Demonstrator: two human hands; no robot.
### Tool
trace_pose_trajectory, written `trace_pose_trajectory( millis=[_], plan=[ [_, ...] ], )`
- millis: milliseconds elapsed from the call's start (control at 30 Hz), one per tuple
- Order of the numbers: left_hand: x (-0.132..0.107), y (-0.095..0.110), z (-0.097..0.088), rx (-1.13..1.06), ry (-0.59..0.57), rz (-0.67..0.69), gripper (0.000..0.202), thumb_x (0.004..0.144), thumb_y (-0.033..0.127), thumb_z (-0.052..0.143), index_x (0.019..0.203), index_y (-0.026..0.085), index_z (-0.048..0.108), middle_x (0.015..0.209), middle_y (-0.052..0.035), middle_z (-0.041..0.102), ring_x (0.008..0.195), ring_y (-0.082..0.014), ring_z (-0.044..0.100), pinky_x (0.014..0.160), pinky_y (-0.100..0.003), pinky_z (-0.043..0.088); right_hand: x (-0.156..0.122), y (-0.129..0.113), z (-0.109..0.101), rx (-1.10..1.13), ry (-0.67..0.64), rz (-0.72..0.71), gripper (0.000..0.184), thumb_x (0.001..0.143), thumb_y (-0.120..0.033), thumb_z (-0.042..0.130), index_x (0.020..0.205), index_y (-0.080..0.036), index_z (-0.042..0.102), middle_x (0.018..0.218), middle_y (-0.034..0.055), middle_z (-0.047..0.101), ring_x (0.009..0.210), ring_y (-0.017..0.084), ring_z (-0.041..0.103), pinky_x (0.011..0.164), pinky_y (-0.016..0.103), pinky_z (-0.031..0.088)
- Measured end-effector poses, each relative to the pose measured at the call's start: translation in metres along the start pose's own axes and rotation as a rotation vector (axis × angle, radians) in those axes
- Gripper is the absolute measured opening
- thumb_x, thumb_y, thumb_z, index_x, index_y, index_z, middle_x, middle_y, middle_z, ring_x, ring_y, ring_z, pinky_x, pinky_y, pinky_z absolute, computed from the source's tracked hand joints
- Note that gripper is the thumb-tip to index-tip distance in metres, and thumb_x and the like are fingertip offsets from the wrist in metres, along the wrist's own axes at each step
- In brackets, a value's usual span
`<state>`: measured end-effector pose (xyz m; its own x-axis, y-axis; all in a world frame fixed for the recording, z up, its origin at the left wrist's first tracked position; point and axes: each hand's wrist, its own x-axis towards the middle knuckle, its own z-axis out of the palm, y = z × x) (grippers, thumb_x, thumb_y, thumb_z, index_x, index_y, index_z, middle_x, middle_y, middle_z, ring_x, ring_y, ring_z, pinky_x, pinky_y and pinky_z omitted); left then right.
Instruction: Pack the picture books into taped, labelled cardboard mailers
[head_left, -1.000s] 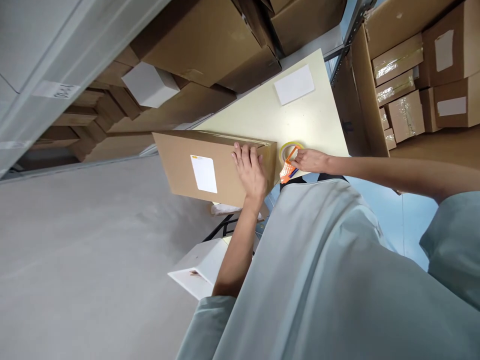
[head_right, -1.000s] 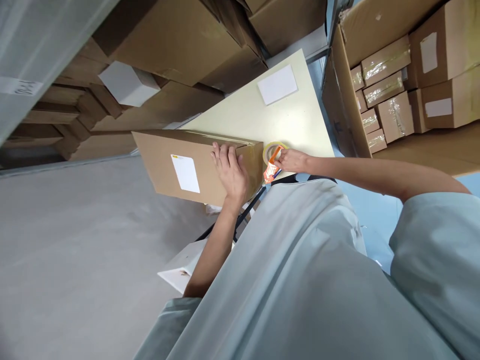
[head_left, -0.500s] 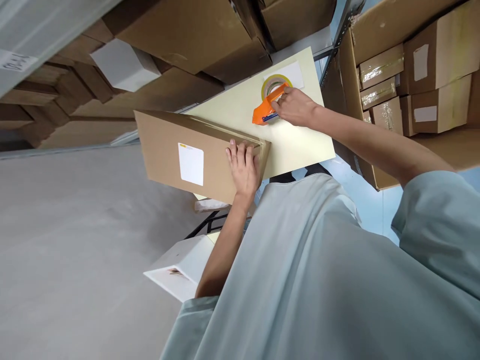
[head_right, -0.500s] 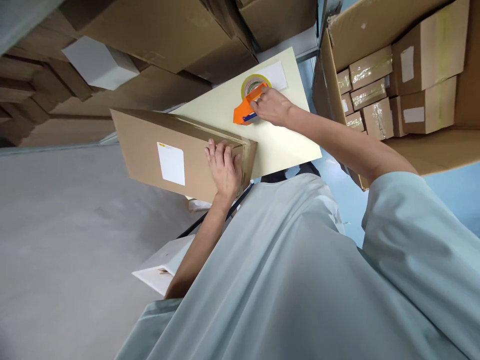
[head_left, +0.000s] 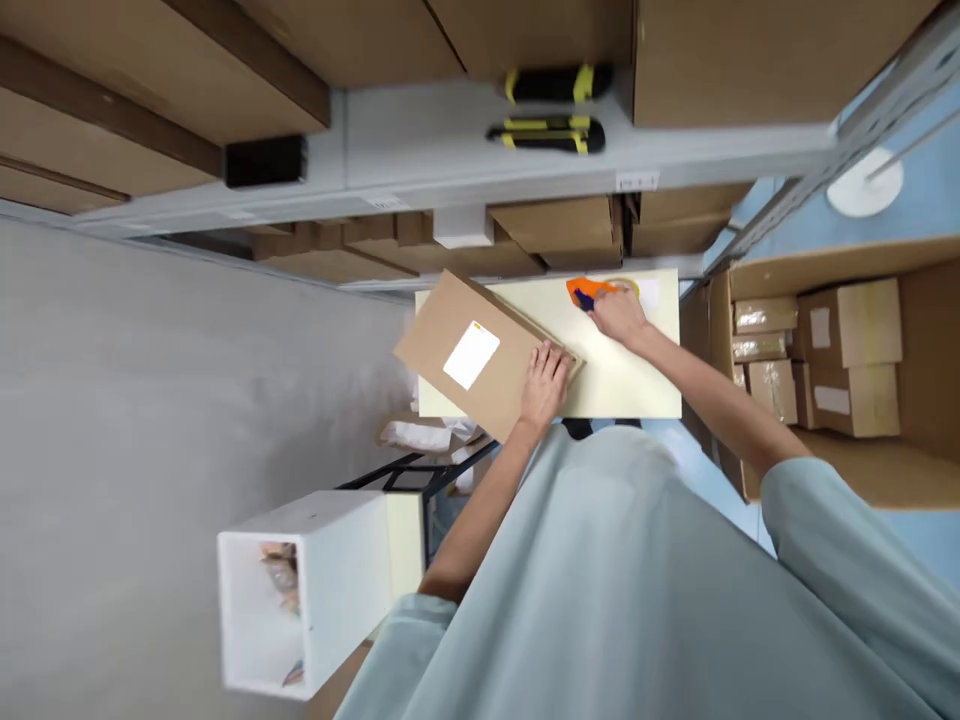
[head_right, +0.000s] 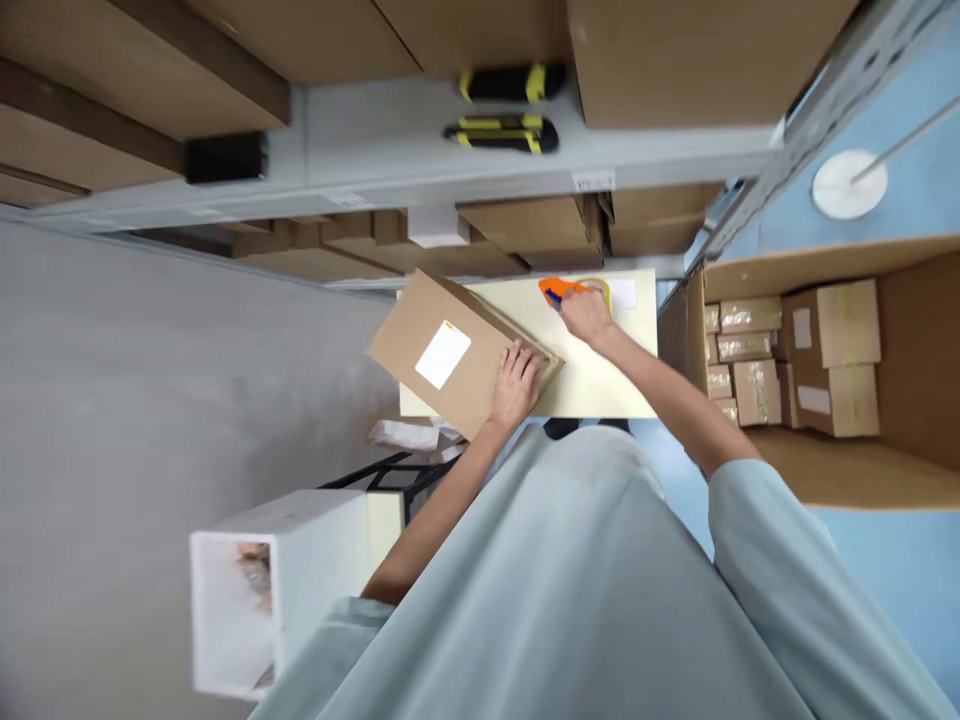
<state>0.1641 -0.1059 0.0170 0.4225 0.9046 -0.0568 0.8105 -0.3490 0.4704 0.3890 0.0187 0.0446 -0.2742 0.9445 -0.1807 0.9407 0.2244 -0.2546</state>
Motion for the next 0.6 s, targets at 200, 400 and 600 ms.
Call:
trace_pose_trajectory(
  millis=[200,400,600],
  plan=[
    [0.037,0.021,-0.054,-0.12,0.439,-0.03,0.053,0.109,0.034,0.052,0.161,0.02,0.054,0.161,-0.0209,0.062,0.157,-0.0344,0.054,0.129,-0.056,0.049,-0.008,-0.026,-0.079,0.188,0.072,0.059,0.044,0.11,-0.054,0.053,0.121,-0.015,0.071,0.095,0.0172,0.084,0.084,0.033,0.082,0.067,0.036,0.057],
    [0.126,0.016,-0.172,-0.049,0.736,0.067,0.057,0.107,0.026,0.049,0.164,0.02,0.052,0.167,-0.0166,0.057,0.158,-0.031,0.05,0.133,-0.055,0.04,0.056,-0.098,-0.158,0.435,0.111,-0.045,0.046,0.109,-0.041,0.046,0.146,-0.014,0.056,0.12,0.0174,0.082,0.108,0.034,0.081,0.088,0.038,0.06],
    [0.162,-0.003,-0.238,-0.081,0.757,0.007,0.073,0.094,0.012,0.047,0.167,0.013,0.046,0.166,-0.0189,0.057,0.159,-0.0316,0.049,0.135,-0.055,0.038,0.151,-0.147,-0.212,0.209,0.143,-0.16,0.048,0.105,-0.019,0.045,0.149,0.0,0.054,0.134,0.029,0.076,0.125,0.039,0.073,0.108,0.048,0.053]
  ],
)
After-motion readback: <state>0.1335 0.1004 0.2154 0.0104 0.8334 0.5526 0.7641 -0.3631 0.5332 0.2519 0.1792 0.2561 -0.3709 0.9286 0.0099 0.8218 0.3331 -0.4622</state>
